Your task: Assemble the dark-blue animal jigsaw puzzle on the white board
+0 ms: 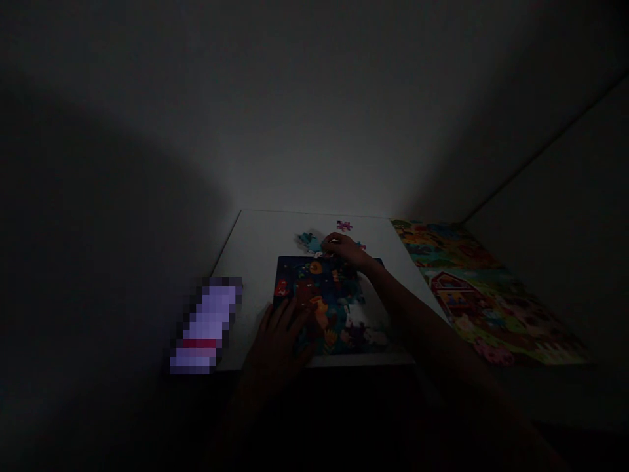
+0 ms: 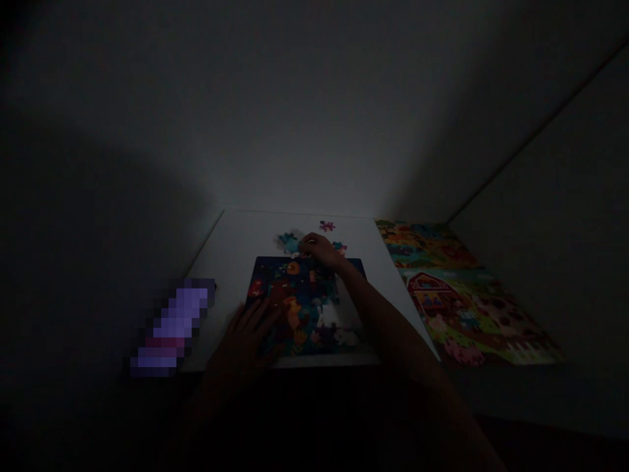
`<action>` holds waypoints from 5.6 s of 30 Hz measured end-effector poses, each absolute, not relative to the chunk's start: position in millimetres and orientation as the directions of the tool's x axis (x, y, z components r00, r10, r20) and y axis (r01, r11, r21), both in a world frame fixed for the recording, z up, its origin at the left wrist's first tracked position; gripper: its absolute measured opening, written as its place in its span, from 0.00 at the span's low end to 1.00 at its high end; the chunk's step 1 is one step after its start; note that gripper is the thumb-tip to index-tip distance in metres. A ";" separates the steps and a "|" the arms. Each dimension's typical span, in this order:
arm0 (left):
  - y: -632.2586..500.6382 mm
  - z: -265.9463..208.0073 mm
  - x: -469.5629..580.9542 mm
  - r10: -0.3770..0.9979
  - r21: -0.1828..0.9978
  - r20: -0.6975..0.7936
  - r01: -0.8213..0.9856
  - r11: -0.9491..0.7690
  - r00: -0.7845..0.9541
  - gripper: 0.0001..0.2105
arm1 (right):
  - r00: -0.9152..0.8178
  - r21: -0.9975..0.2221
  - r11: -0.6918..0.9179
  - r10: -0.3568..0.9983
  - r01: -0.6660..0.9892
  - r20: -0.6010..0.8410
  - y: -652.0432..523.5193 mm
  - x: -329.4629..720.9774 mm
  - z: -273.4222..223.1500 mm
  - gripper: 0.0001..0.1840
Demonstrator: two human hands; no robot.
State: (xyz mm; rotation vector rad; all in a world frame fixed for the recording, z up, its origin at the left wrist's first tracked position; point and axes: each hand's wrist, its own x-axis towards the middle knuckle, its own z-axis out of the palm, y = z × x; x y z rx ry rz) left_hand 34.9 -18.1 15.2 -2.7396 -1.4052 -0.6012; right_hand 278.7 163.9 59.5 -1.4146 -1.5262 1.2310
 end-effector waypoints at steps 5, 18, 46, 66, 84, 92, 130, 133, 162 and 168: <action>-16.7 13.8 33.6 0.766 0.145 0.355 0.778 -0.612 0.536 0.29 | -0.085 -0.971 -0.084 0.991 0.224 -0.105 122.2 308.1 52.4 0.16; -14.9 13.1 30.6 0.765 0.119 0.345 0.783 -0.610 0.544 0.28 | -0.046 -0.996 -0.089 0.995 0.017 -0.090 82.7 336.7 48.8 0.22; -67.0 10.5 150.1 0.717 0.222 0.485 0.722 -0.655 0.501 0.14 | -0.471 -0.990 0.027 0.881 0.140 -0.043 51.0 345.6 51.5 0.22; -66.8 12.3 154.4 0.674 0.201 0.576 0.719 -0.665 0.463 0.12 | -0.575 -0.961 0.058 0.810 0.270 -0.113 45.8 348.4 59.6 0.11; -67.3 12.2 155.8 0.701 0.193 0.535 0.740 -0.645 0.471 0.13 | -0.579 -0.922 0.140 0.809 0.361 -0.104 45.0 349.4 62.5 0.08; -68.0 15.9 155.1 0.731 0.228 0.466 0.731 -0.643 0.499 0.14 | -0.521 -0.884 0.137 0.843 0.448 -0.134 42.5 353.0 60.1 0.08; 18.7 54.7 155.5 0.634 0.022 0.161 0.639 -0.769 0.756 0.17 | -0.086 -0.539 0.225 0.959 0.812 0.270 76.7 364.1 23.2 0.11; 19.2 50.9 154.4 0.596 0.029 0.165 0.600 -0.799 0.786 0.16 | -0.051 -0.515 0.172 0.969 0.839 0.241 73.6 361.6 24.2 0.13; 198.9 38.3 94.1 0.982 0.236 0.117 0.956 -0.175 0.151 0.29 | 0.056 -0.642 0.122 0.967 0.757 0.250 166.1 390.5 9.9 0.20; 202.9 21.9 82.2 0.969 0.283 0.115 0.928 -0.244 0.220 0.25 | -0.004 -0.614 0.192 0.956 0.766 0.293 162.9 395.1 1.7 0.21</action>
